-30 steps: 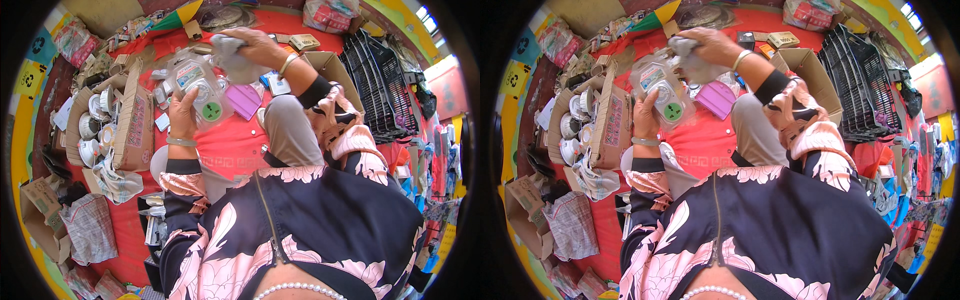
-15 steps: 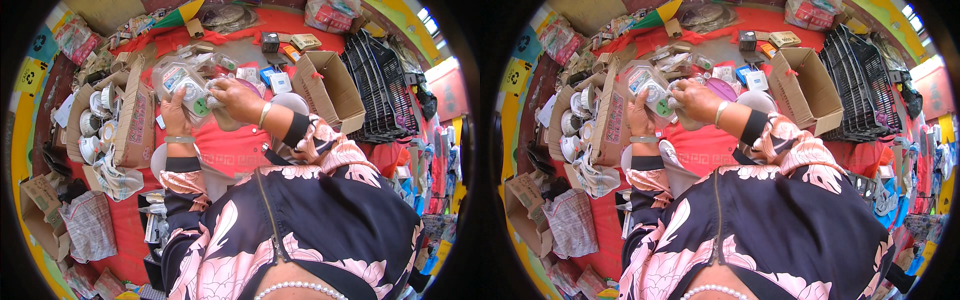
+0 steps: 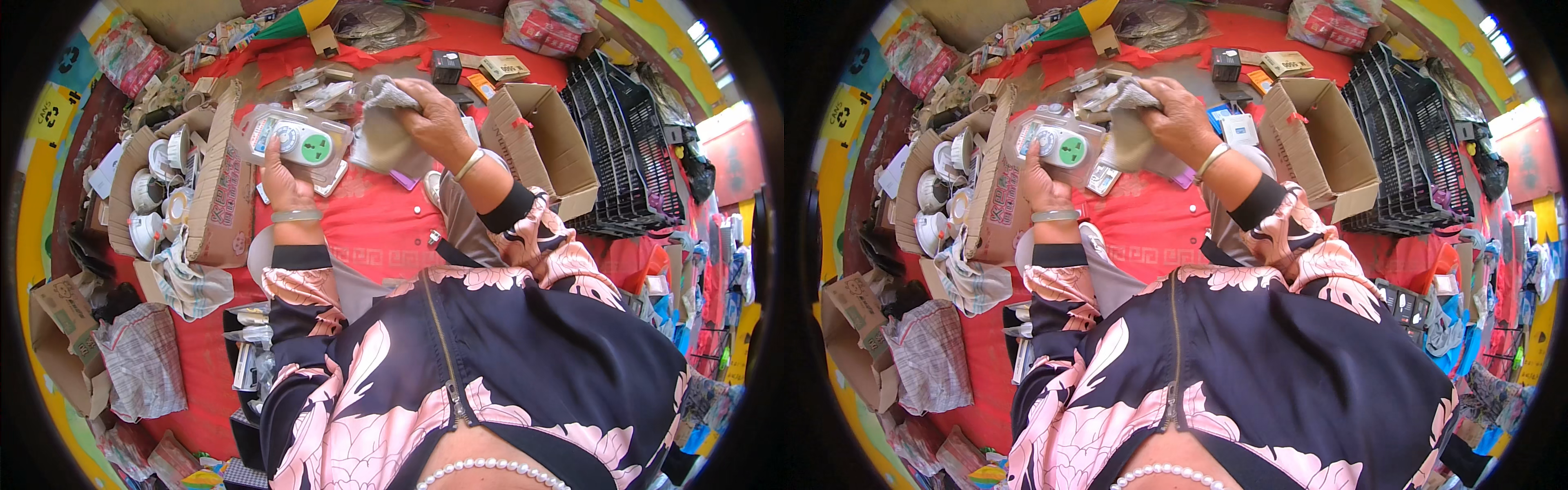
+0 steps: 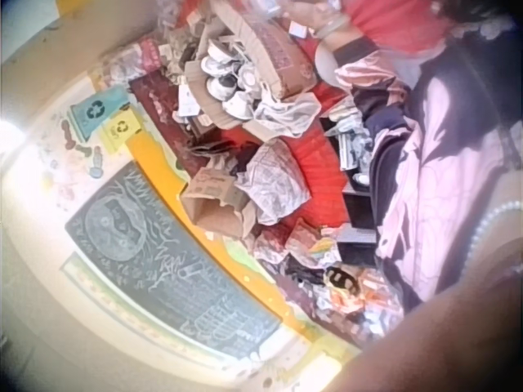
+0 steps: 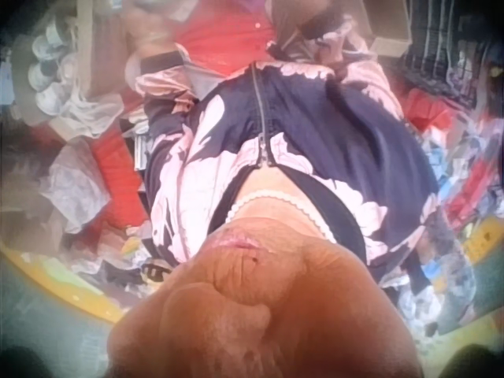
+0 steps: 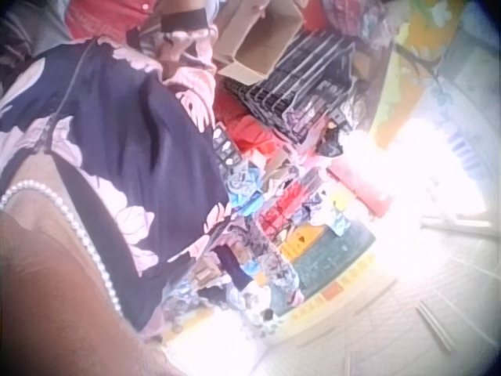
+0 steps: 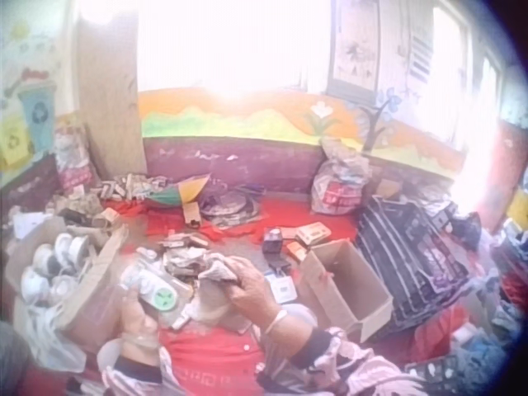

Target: The person wipes various packaged items, including a light fixture and a power strip, with a grey cloth while seated near several boxes of miscellaneous goods.

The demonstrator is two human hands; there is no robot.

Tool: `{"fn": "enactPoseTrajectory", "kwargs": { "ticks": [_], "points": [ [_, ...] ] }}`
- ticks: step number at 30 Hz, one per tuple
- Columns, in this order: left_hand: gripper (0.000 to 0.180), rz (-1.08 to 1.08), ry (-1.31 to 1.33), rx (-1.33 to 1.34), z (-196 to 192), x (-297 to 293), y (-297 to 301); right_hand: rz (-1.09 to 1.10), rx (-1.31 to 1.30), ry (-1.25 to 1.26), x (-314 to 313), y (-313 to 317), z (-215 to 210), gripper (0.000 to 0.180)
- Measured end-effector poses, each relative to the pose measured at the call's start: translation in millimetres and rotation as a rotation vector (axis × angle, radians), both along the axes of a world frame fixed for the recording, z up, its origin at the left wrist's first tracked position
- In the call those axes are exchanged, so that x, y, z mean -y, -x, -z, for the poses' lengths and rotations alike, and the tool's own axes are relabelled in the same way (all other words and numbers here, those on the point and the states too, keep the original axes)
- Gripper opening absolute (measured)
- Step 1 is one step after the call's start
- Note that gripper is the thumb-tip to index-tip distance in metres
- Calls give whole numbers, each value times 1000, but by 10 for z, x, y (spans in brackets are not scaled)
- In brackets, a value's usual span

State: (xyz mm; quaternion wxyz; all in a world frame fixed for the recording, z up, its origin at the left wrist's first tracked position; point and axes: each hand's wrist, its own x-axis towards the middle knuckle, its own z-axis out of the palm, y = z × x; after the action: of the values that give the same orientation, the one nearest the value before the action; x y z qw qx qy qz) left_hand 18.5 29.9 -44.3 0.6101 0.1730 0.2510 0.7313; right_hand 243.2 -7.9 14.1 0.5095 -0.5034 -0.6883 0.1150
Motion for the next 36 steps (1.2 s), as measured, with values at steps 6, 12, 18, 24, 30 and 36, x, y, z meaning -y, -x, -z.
{"fn": "enactPoseTrajectory", "kwargs": {
  "ticks": [6, 12, 18, 24, 30, 36],
  "points": [
    [34, 26, -7, 118, 230, -166, -51, -10, 347, -136, 101, 695, 554, 48],
    [30, -145, 166, 34, 210, -88, 118, -314, 469, -143, 479, 867, 583, 48],
    [40, -92, 66, 147, 12, -16, 124, -492, -409, 667, 193, 253, 322, 24],
    [41, 55, -58, 116, -81, 94, -7, -534, -1365, 765, -47, -21, 427, 28],
    [36, 203, -90, 78, -109, 116, -198, -460, -923, 626, 114, 333, 400, 23],
    [57, 312, -69, -39, 72, 102, -279, -35, 209, -260, 189, 315, 141, 34]
  ]
}}
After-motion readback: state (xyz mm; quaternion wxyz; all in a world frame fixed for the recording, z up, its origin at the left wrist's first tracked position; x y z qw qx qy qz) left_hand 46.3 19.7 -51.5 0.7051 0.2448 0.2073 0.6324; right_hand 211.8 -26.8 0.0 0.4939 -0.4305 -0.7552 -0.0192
